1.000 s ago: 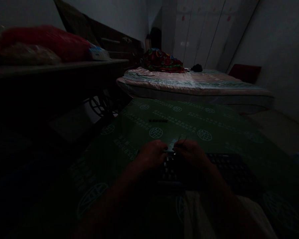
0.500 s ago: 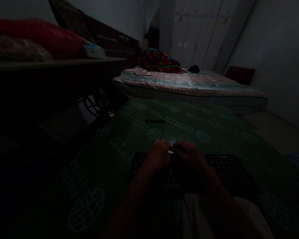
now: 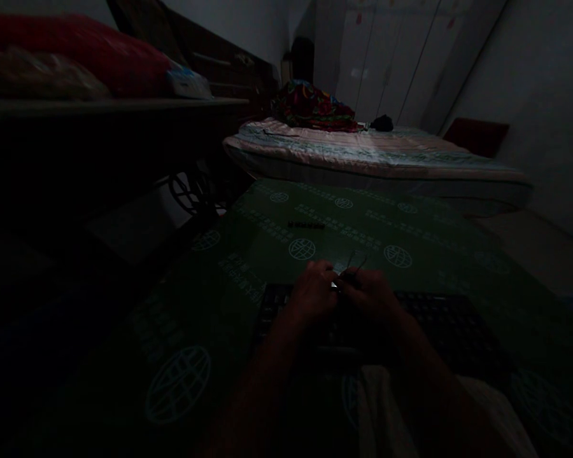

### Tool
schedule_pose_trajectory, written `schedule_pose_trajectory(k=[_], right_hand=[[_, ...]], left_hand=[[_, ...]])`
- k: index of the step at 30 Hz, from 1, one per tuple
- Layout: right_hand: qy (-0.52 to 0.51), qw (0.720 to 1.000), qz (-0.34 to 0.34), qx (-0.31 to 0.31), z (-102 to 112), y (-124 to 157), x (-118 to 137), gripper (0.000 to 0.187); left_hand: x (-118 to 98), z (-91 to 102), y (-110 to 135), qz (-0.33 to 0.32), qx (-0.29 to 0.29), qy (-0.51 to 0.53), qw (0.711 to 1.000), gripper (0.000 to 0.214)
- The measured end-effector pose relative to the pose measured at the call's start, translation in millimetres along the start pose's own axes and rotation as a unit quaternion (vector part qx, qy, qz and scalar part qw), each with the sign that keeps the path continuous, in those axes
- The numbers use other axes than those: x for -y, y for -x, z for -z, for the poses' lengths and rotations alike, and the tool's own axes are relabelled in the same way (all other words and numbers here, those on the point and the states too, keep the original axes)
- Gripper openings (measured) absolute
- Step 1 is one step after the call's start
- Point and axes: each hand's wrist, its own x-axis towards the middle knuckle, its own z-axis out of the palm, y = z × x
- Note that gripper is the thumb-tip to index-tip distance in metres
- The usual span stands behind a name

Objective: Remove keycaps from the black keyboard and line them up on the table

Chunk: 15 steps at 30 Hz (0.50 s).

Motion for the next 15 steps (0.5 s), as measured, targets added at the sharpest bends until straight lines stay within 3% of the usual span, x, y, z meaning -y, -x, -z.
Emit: schedule_pose_trajectory(k=[11, 15], right_hand=[[-0.022, 0.999, 0.003, -0.034, -2.1, 1.8, 6.2, 0.026], [-0.014, 0.999, 0.001, -0.046, -2.7, 1.2, 6.4, 0.03]], left_hand=[[7.6, -9.7, -7.1, 0.005, 0.029, 0.02, 0.999, 0.021], [7.0, -9.3, -9.2, 0.032, 0.043, 0.073, 0.996, 0.02]])
